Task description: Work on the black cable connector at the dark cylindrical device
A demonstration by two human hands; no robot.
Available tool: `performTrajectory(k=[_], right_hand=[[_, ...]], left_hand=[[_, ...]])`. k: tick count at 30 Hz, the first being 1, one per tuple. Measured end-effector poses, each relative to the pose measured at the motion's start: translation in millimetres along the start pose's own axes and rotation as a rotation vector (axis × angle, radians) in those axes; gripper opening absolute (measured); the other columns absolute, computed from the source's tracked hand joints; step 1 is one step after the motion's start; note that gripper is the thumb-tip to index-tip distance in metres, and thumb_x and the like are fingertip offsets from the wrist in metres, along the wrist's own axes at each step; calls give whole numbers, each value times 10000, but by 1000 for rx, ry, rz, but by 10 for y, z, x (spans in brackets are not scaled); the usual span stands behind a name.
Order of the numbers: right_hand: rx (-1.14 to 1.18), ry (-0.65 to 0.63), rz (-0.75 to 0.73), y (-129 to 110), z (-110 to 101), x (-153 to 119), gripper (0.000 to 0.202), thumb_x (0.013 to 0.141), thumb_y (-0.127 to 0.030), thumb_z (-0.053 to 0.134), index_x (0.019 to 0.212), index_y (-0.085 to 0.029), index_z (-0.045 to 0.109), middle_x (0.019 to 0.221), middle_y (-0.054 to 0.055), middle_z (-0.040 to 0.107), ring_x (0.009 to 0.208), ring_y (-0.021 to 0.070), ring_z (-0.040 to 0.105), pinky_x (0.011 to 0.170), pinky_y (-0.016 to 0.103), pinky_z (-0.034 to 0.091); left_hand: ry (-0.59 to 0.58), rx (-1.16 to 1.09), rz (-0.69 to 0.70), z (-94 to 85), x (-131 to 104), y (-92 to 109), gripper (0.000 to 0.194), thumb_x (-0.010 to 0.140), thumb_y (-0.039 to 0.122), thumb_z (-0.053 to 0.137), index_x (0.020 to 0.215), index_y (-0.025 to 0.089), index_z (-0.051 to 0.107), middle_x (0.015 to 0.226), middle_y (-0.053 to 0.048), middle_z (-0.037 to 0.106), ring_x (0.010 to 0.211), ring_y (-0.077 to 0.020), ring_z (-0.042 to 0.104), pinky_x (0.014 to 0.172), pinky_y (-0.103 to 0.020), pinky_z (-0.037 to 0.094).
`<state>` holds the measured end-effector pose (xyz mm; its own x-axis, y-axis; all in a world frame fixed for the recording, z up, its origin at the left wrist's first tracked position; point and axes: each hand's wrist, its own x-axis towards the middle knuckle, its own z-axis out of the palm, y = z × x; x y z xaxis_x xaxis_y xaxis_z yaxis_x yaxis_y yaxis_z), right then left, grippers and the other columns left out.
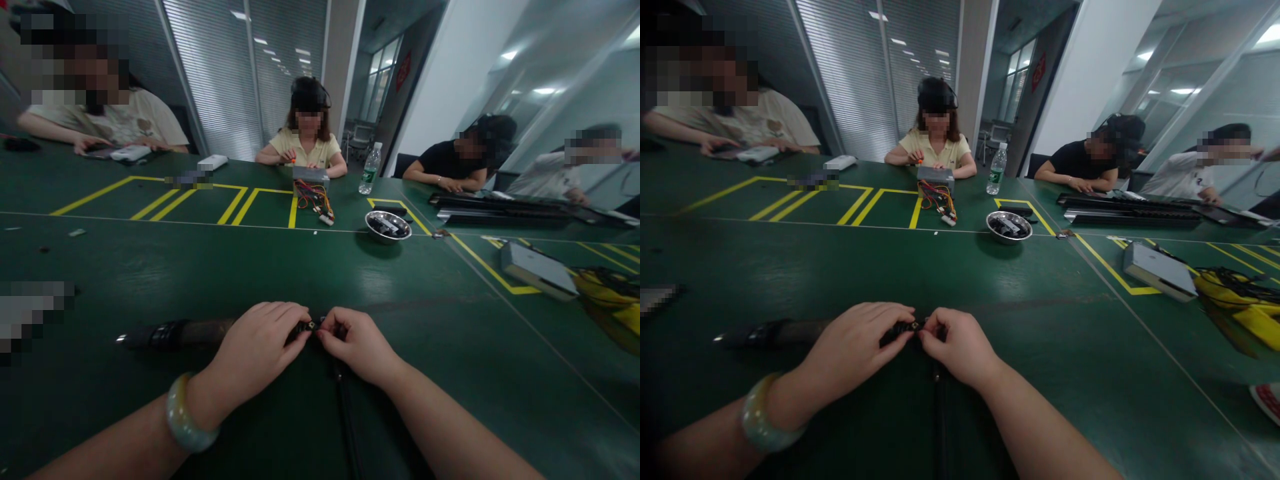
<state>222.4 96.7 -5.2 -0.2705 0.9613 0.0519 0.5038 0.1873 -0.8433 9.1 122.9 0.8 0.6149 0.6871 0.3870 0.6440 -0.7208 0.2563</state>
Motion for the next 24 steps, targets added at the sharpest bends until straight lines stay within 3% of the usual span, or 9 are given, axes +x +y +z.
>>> performTrajectory(k=[10, 19, 24], right_hand=[[-23, 10, 12, 7, 6, 0, 103, 892, -268, 618, 841, -187, 657, 798, -4, 675, 712, 128, 593, 633, 222, 415], [-13, -16, 58, 37, 23, -2, 123, 875, -280, 624, 803, -181, 638, 726, -19, 634, 629, 108, 540, 553, 203, 372], [-10, 10, 68, 14, 23, -7, 90, 848, -254, 639, 793, -184, 627, 711, -24, 616, 620, 103, 529, 558, 203, 376]], left_hand=[[-41, -18, -24, -35, 4, 9, 137, 899, 280, 581, 1012, 220, 631, 1070, -46, 691, 970, -244, 645, 846, -424, 507], [-74, -2, -22, -21, 13, 18, 152, 865, 229, 598, 1016, 229, 615, 1053, -33, 687, 964, -246, 643, 848, -443, 510], [-42, 7, -15, -25, -5, 14, 129, 874, 277, 588, 980, 212, 622, 1116, -58, 683, 997, -256, 644, 867, -444, 511]])
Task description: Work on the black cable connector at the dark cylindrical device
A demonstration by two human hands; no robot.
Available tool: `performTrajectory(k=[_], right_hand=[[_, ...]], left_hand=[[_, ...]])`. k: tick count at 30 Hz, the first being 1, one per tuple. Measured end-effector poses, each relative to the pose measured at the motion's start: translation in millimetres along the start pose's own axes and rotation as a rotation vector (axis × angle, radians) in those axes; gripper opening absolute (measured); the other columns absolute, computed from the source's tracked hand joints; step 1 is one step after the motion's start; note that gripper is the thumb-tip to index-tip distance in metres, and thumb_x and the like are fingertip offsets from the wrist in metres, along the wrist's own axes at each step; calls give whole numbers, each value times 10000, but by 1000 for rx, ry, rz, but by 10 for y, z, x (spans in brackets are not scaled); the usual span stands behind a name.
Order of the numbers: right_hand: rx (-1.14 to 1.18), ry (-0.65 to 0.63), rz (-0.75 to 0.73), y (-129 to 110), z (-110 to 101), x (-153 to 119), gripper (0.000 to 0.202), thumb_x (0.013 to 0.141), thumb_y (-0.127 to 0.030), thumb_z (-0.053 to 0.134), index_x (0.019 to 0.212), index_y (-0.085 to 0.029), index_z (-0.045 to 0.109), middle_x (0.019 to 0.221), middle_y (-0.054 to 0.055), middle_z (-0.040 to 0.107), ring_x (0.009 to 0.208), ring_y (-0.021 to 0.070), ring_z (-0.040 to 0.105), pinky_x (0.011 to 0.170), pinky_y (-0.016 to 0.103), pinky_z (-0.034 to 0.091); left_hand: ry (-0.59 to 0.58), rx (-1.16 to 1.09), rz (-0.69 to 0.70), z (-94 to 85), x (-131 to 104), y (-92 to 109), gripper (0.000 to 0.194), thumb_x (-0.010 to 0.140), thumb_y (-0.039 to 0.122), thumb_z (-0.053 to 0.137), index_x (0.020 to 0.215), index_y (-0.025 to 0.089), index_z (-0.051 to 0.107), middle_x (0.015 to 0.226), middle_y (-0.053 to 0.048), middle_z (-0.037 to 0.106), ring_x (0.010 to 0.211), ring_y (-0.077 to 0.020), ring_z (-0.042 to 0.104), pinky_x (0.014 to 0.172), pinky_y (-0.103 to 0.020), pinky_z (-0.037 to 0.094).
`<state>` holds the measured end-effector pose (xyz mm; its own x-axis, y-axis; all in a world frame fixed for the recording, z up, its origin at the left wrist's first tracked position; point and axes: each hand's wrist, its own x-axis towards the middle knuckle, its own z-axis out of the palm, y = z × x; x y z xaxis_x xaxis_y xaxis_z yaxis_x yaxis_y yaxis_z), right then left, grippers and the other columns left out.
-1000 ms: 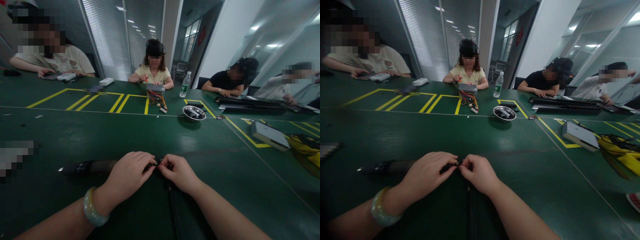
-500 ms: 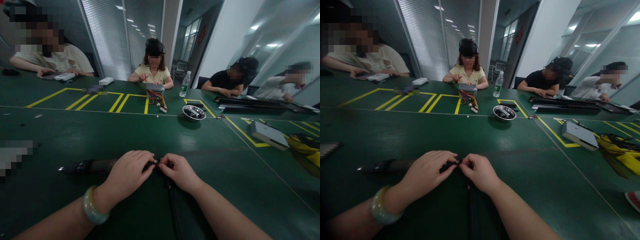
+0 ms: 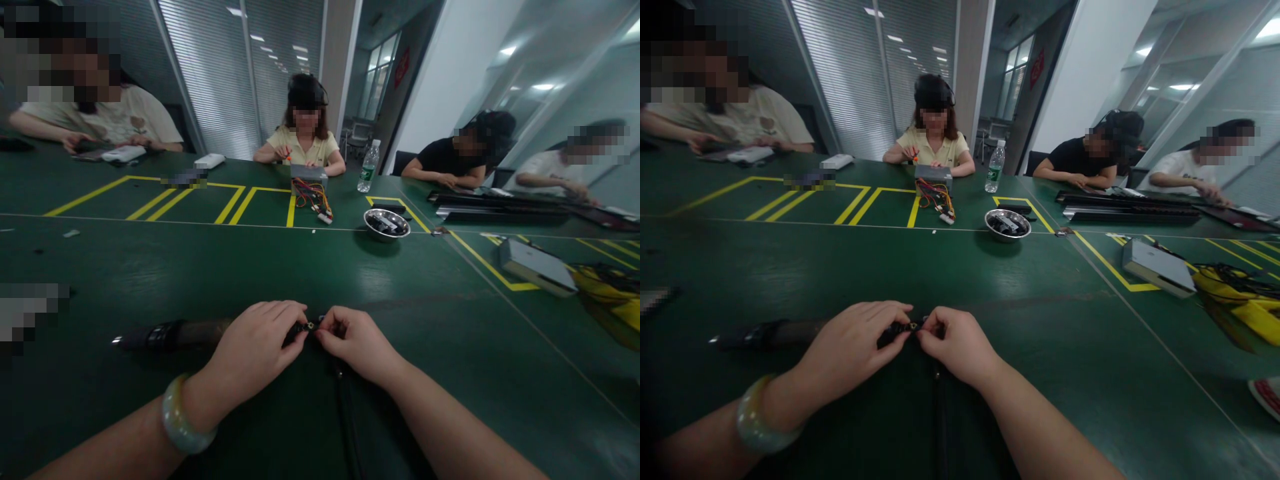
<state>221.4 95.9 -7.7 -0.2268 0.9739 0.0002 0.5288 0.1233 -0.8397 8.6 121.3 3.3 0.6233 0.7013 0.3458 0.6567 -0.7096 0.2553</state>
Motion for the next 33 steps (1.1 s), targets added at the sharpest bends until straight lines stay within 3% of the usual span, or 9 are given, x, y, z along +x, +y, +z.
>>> performTrajectory(k=[20, 33], right_hand=[[-11, -45, -20, -9, -31, 9, 73, 840, -234, 629, 791, -185, 606, 675, -39, 570, 594, 97, 499, 544, 205, 353], [-9, -45, -30, -5, -31, 14, 75, 842, -240, 632, 794, -185, 613, 680, -39, 575, 599, 97, 502, 545, 202, 356]], left_hand=[[1, 11, 8, -29, 23, 33, 205, 844, 236, 551, 1029, 231, 639, 1159, -52, 682, 1022, -259, 648, 879, -443, 512], [-33, 28, 10, -31, 36, 25, 173, 907, 313, 549, 1031, 239, 646, 1169, -38, 680, 1036, -260, 638, 870, -455, 504]])
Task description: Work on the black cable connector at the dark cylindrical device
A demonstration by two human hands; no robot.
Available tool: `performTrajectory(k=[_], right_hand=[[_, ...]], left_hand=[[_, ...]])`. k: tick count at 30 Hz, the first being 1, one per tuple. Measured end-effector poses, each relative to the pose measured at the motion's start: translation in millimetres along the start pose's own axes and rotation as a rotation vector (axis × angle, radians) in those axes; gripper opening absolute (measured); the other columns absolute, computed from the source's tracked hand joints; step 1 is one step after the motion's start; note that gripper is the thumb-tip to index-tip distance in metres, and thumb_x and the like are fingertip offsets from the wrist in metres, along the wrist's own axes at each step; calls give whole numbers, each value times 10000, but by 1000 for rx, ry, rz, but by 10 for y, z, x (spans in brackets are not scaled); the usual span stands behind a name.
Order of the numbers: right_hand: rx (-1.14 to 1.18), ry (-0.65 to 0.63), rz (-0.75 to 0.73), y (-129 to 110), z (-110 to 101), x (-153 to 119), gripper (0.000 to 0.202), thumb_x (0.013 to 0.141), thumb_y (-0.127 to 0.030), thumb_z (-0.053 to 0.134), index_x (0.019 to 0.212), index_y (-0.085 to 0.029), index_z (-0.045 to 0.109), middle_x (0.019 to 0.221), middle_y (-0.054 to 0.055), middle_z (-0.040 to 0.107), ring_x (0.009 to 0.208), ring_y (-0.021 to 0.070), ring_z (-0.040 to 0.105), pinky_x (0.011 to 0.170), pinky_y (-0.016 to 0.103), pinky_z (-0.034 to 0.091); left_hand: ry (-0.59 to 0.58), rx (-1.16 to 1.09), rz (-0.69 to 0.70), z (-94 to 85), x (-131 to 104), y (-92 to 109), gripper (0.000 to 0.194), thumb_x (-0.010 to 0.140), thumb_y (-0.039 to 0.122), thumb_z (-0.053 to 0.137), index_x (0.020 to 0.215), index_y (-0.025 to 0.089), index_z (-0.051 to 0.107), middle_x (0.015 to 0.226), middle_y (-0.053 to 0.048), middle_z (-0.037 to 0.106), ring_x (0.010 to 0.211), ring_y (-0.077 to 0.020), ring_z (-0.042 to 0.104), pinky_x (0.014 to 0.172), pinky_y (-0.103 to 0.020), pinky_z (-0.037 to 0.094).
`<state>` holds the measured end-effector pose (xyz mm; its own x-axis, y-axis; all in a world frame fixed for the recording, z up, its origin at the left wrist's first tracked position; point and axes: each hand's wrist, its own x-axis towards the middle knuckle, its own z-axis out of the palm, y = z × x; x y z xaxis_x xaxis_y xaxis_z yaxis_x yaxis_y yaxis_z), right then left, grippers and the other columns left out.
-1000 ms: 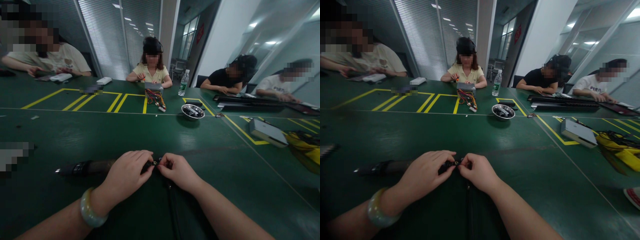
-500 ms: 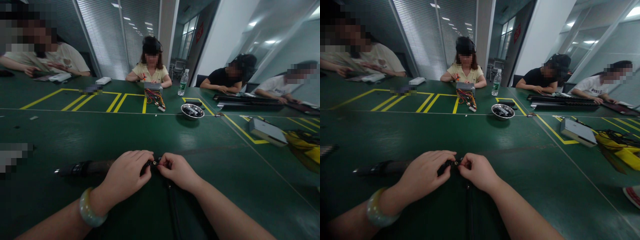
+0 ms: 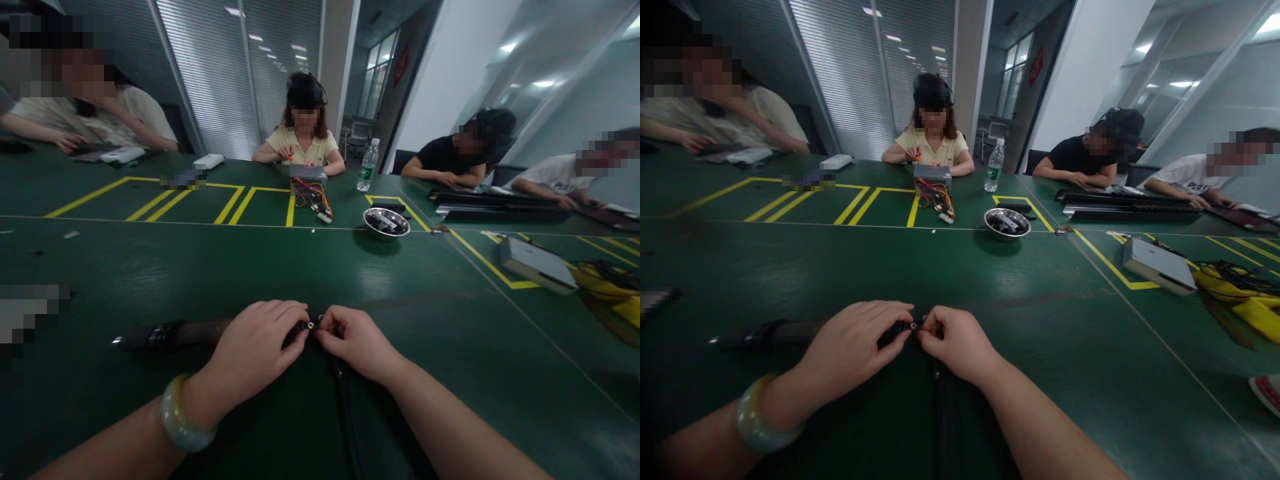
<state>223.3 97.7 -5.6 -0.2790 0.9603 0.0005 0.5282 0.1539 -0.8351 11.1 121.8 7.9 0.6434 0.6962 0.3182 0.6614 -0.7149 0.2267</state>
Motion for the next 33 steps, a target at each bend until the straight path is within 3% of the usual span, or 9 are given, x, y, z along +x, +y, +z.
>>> performTrajectory(k=[19, 27, 33], right_hand=[[24, -15, 35, -13, 19, 13, 157, 901, -312, 603, 802, -192, 623, 772, -15, 650, 721, 137, 587, 644, 224, 412], [-29, -35, 36, 27, 35, 26, 154, 892, -313, 595, 792, -197, 592, 749, -18, 631, 685, 137, 571, 614, 229, 405], [-37, -57, 41, 38, 25, 24, 185, 903, -357, 589, 806, -201, 609, 748, -17, 639, 685, 140, 576, 609, 234, 408]], left_hand=[[-15, -30, -28, -51, -19, 34, 140, 897, 270, 584, 1008, 199, 630, 1025, -45, 679, 970, -233, 628, 860, -405, 471], [13, -59, 12, -41, -38, 20, 208, 925, 257, 560, 1119, 237, 632, 1134, -21, 677, 1013, -215, 620, 876, -389, 451], [-8, -52, 19, -53, -30, 10, 209, 924, 263, 564, 1114, 221, 639, 1088, -29, 693, 982, -214, 624, 856, -383, 447]])
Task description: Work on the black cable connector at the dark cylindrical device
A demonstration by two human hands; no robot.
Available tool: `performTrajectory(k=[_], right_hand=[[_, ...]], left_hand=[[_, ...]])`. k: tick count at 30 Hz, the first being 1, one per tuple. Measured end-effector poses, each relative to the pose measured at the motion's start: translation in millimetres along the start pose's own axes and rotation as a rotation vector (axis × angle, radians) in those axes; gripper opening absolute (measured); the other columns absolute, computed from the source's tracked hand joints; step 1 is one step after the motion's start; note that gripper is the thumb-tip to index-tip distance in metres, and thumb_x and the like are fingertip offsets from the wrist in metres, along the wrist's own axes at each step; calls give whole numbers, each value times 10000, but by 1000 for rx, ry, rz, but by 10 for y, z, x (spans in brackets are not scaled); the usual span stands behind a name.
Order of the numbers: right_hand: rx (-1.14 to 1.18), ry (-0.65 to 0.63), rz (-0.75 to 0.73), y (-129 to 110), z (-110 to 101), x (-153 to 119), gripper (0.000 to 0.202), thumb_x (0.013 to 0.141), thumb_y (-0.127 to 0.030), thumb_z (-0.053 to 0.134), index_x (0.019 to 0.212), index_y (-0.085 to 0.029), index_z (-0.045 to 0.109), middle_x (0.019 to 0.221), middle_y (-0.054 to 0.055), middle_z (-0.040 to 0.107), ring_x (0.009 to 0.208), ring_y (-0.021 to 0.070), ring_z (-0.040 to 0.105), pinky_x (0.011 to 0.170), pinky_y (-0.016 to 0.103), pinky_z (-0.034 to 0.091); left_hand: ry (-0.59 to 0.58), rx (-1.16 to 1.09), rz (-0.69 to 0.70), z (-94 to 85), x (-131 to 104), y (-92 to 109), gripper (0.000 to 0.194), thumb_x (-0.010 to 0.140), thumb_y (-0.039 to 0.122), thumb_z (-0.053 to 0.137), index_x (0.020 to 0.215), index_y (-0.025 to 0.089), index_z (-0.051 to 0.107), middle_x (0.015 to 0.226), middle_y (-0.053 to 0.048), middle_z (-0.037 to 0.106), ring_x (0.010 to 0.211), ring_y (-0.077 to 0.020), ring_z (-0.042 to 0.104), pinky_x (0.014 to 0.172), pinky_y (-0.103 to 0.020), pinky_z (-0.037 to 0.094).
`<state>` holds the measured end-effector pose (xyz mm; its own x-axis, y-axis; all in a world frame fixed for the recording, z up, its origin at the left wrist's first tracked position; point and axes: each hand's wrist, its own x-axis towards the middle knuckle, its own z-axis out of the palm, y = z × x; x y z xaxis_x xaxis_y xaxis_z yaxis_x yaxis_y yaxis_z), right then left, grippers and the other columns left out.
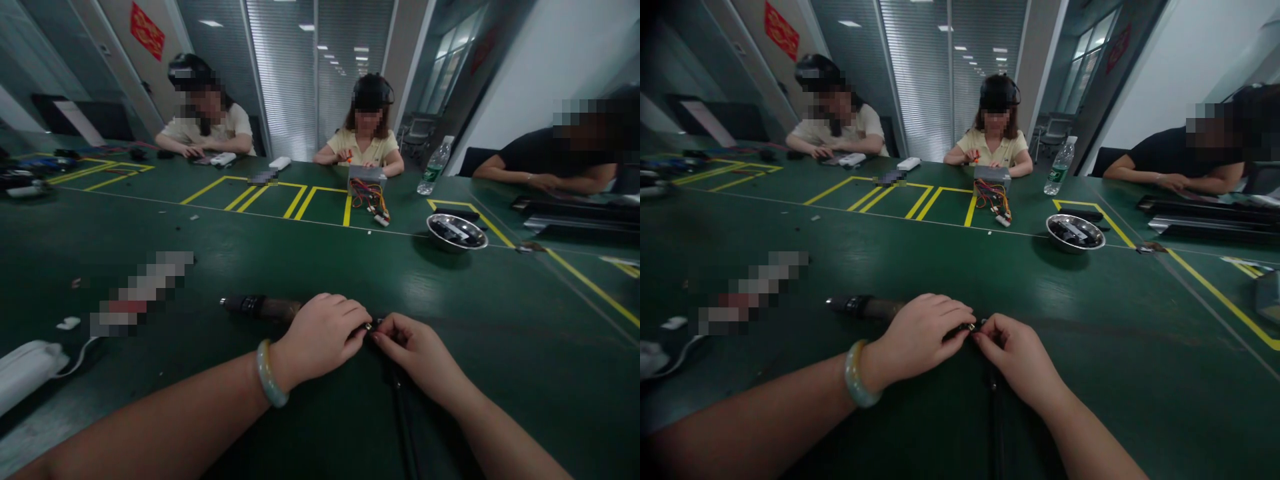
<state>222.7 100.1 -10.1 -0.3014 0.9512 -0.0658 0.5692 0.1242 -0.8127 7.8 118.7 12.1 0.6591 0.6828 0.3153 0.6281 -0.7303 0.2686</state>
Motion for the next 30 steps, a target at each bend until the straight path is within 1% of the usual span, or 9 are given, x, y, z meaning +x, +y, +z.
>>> performTrajectory(k=[5, 10, 18, 30], right_hand=[[-19, -7, -7, -22, -3, -2, 204, 911, -382, 585, 817, -206, 627, 780, -12, 663, 710, 146, 601, 634, 241, 419], [-26, -24, -20, -52, -5, -6, 179, 899, -354, 588, 813, -200, 622, 772, -8, 663, 703, 147, 604, 627, 241, 418], [-215, -20, -67, -122, -16, -27, 152, 871, -274, 585, 737, -207, 559, 701, -30, 614, 657, 141, 559, 601, 246, 374], [-106, 3, -24, -84, -14, -32, 156, 907, -321, 566, 798, -210, 571, 715, -35, 602, 646, 127, 546, 584, 233, 380]], left_hand=[[-6, 10, 3, 0, 3, -6, 177, 932, 266, 562, 1081, 227, 650, 1061, -21, 693, 975, -204, 626, 844, -366, 445], [-10, 5, -18, 13, 1, -13, 160, 930, 277, 578, 1066, 230, 648, 1048, -11, 694, 982, -202, 624, 861, -369, 443], [-10, 7, -33, 21, -5, -4, 137, 912, 269, 600, 1030, 220, 647, 1018, -12, 695, 976, -205, 624, 861, -374, 446], [-3, 14, -29, 8, 3, 11, 156, 920, 267, 576, 1051, 220, 645, 1008, -13, 691, 959, -201, 625, 835, -364, 447]])
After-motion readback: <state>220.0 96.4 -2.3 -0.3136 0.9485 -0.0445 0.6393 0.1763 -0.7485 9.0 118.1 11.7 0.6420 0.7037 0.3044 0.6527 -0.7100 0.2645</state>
